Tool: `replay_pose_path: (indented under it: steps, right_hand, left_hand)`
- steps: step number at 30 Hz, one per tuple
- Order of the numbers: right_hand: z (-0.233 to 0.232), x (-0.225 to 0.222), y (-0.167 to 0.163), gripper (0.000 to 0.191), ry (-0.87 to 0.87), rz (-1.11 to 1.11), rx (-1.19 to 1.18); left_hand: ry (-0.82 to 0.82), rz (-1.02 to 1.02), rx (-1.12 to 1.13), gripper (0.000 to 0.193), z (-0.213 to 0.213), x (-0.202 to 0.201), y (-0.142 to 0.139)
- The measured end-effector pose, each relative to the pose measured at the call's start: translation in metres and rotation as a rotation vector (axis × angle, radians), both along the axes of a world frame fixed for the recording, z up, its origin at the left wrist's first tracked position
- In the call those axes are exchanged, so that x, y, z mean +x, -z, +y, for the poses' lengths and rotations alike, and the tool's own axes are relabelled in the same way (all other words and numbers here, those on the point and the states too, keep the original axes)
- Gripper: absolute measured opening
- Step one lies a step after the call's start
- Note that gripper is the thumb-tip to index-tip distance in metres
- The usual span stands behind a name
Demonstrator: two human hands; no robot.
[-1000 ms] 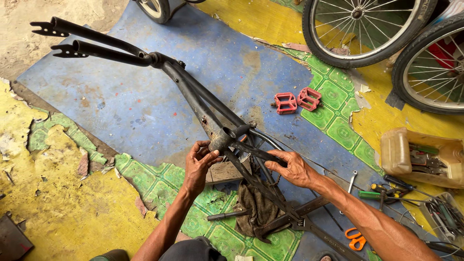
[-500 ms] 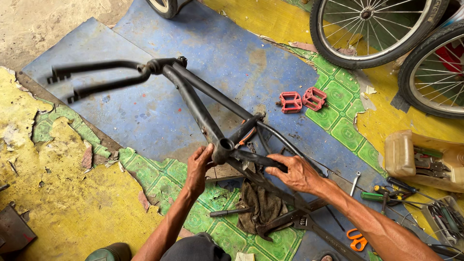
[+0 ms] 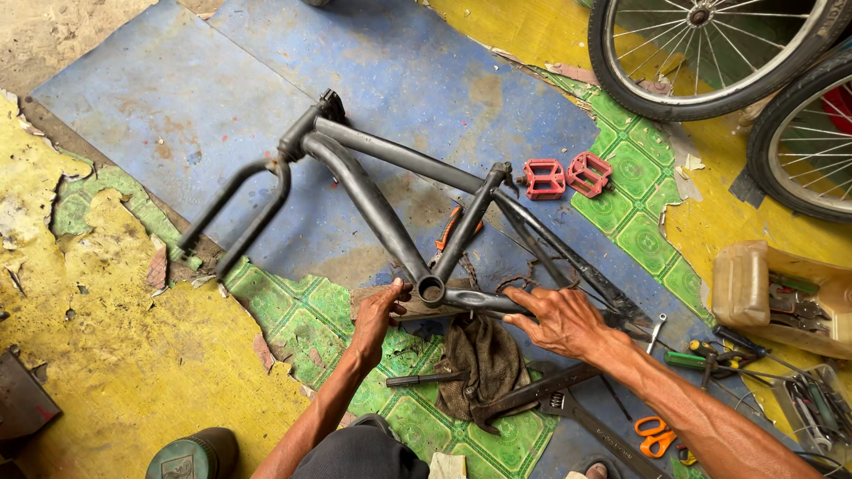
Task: The person lays a bicycle frame on the workshop floor and wipes it with a rag. They apply grease from a cup to a metal cup/race part, fit it into the frame's head tube, and hammer it into place, then lift and reposition the frame.
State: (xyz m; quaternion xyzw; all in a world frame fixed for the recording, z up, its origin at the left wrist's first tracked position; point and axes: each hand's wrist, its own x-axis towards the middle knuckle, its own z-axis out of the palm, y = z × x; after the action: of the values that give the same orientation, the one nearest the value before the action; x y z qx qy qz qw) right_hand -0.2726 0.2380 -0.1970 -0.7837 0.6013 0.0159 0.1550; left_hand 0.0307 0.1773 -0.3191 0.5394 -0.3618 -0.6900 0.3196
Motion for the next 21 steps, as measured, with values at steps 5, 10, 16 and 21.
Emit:
replay_pose_path:
  steps: [5, 10, 16, 21]
  right_hand:
    - [0.003, -0.011, 0.016, 0.049, -0.036, 0.032, -0.053]
    - [0.005, -0.014, 0.037, 0.046, -0.029, -0.006, -0.075]
    - [0.006, -0.02, 0.047, 0.045, -0.029, -0.068, -0.103]
    - [0.005, -0.026, 0.057, 0.048, -0.018, -0.105, -0.105]
  left_hand:
    - [0.085, -0.122, -0.06, 0.056, 0.006, -0.008, 0.002]
    - [0.185, -0.192, -0.23, 0.045, 0.014, -0.01, -0.001]
    - [0.173, -0.268, -0.35, 0.034, 0.015, -0.018, -0.001]
    - [0.201, -0.343, -0.329, 0.028, 0.008, -0.025, 0.0]
